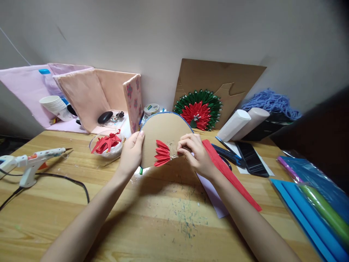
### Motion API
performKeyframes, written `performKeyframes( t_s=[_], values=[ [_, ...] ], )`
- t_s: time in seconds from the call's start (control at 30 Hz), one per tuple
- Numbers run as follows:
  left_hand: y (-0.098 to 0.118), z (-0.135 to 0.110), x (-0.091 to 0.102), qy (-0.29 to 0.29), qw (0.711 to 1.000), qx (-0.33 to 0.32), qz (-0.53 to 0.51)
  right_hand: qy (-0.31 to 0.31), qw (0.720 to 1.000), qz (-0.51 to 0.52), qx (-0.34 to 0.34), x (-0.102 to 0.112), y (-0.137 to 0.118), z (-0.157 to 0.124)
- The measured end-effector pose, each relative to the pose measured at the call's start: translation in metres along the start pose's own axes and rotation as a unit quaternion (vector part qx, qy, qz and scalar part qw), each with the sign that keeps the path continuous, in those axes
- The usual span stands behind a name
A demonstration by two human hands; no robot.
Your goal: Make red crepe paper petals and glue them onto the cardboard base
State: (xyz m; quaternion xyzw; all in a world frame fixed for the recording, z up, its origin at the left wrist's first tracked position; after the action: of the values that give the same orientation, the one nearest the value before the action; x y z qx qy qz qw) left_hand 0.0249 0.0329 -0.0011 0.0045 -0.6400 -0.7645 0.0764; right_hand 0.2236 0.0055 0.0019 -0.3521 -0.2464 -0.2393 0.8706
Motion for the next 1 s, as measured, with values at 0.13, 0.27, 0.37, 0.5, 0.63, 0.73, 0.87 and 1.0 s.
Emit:
performKeyframes(
  t_s=[0.13,0.27,0.37,0.5,0.63,0.73,0.87,1.0],
  values=[
    [0.000,0.000,-0.001,0.003,1.000,0.001,0.010,-0.008,1.000,0.008,-0.009,0.001,0.000,0.001],
    [0.001,0.001,0.000,0.004,1.000,-0.014,0.021,-0.013,1.000,0.019,-0.021,0.000,0.002,0.001],
    [0.002,-0.002,-0.002,0.007,0.999,-0.022,0.037,-0.009,0.999,0.025,-0.029,-0.003,0.001,0.000],
    [0.005,-0.011,-0.014,-0.022,0.995,-0.057,0.084,-0.047,0.992,0.083,-0.086,-0.015,0.000,-0.005],
    [0.003,-0.012,-0.018,-0.035,0.995,-0.049,0.085,0.005,0.971,0.179,-0.158,-0.015,0.006,-0.009],
    [0.000,-0.005,-0.010,-0.019,0.997,-0.025,0.067,0.065,0.968,0.182,-0.161,0.000,0.012,-0.005],
    [-0.002,0.003,0.001,0.005,0.999,0.006,0.037,-0.036,0.988,0.121,-0.092,0.011,0.007,0.004],
    [-0.005,0.004,0.003,0.007,0.999,0.030,0.014,-0.072,0.992,0.092,-0.053,0.013,0.002,0.006]
  ],
)
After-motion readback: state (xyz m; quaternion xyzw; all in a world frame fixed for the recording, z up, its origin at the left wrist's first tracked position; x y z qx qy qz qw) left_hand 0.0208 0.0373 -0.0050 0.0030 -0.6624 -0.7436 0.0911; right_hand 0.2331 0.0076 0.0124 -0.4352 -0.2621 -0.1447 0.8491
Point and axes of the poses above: each hand's wrist, its own z-axis towards the middle knuckle, its own x-axis out of the back of the hand, y = z × x, the point moved 4 cm from there along z, towards the middle knuckle, and after that the axes turned 4 degrees about y, right-handed, at the moved point
